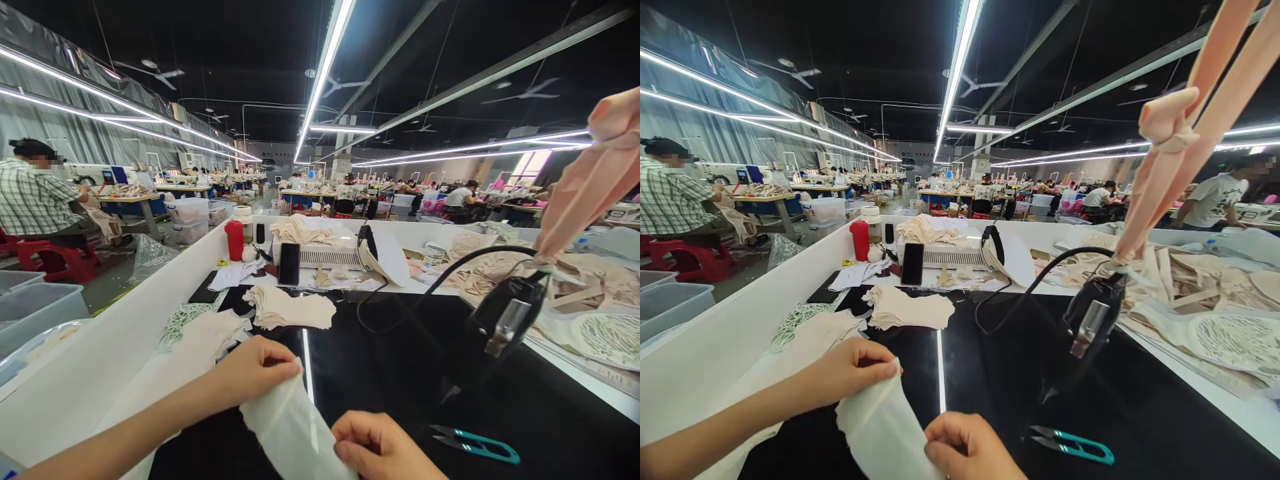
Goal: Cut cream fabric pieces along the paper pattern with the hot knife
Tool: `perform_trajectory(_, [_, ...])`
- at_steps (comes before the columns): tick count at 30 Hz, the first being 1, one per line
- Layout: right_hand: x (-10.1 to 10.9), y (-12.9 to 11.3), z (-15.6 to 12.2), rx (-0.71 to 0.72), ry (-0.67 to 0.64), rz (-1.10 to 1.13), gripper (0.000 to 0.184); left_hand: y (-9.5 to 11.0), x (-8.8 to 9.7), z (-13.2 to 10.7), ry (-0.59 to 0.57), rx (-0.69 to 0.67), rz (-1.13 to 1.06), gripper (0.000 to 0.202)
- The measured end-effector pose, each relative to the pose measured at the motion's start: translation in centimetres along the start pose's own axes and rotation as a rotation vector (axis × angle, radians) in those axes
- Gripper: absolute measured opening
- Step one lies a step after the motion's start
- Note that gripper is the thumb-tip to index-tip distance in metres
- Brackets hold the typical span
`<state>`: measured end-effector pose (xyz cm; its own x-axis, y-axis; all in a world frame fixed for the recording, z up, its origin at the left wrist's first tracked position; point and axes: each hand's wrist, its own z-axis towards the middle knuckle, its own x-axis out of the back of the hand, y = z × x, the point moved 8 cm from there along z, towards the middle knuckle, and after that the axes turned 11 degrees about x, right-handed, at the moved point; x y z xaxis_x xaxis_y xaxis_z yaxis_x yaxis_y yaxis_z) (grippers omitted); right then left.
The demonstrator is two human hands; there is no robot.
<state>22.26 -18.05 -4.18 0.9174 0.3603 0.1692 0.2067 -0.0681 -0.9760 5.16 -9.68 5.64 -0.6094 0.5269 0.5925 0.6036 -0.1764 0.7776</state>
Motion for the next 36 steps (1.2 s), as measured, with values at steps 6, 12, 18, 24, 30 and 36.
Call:
perform_trajectory(6, [5.8,-6.9,5.8,0.222,0.345,-0.056,0.043,2.4,7.6,5.2,0.213,-0.113,0.102,0.039])
perform_trajectory(12, [10.6,-12.2,12.9,0.563,0.618,-0.367,0.028,3.5,13.1,8.7,0.485,-0.227,0.131,0.042])
perform_trajectory(18, [8.2,-9.3,15.6,0.621,0.487,-0.670,0.020,-1.9,10.2,8.9,0.437,-0.285,0.321,0.034])
perform_trajectory(24, [5.9,-7.1,15.5,0.600,0.337,-0.908,0.019,-5.9,7.7,8.5,0.361,-0.313,0.449,0.035])
perform_trajectory(30, [5.1,-8.0,13.6,0.623,0.370,-1.055,0.016,-6.5,7.8,7.5,0.441,-0.343,0.536,0.040])
perform_trajectory(36, [3.5,-10.1,9.6,0.768,0.393,-1.038,0.014,-4.3,6.5,4.2,0.537,-0.437,0.594,0.039])
